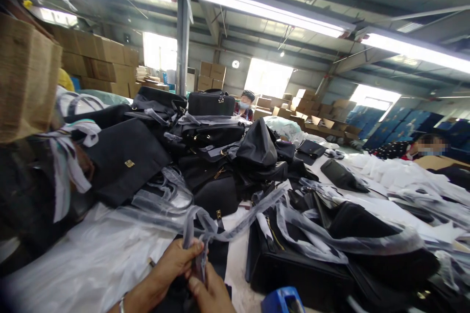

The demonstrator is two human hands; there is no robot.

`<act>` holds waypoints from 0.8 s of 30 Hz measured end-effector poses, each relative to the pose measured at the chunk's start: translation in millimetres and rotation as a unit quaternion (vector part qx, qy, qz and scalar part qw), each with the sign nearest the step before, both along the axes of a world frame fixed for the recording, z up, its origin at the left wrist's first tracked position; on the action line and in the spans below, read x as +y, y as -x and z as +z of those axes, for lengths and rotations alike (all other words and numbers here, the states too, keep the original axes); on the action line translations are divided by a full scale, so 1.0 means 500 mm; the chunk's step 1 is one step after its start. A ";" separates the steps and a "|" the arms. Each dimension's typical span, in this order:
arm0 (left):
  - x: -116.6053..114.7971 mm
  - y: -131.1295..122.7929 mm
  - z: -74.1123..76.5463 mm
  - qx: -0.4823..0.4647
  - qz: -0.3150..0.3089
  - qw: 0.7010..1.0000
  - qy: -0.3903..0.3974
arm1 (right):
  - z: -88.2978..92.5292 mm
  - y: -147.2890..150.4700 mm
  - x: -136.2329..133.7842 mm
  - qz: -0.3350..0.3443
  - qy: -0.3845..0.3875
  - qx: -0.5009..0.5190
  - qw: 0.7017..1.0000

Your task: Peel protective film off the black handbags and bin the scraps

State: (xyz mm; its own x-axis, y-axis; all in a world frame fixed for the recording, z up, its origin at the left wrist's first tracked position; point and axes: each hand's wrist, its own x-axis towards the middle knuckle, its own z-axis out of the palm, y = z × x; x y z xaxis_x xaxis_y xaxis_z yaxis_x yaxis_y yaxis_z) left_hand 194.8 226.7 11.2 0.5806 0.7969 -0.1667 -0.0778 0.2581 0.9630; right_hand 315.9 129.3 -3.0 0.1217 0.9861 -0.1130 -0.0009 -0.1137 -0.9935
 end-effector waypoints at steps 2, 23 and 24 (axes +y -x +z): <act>-0.007 0.001 -0.006 -0.020 -0.013 1.000 -0.003 | 0.010 -0.034 0.009 -0.064 0.054 0.157 0.984; -0.001 0.005 0.011 0.025 0.037 0.998 0.049 | 0.025 -0.045 0.031 -0.245 -0.028 -0.166 0.955; 0.007 0.001 0.016 0.024 0.052 0.996 0.069 | 0.027 -0.036 0.025 -0.202 -0.035 -0.189 0.960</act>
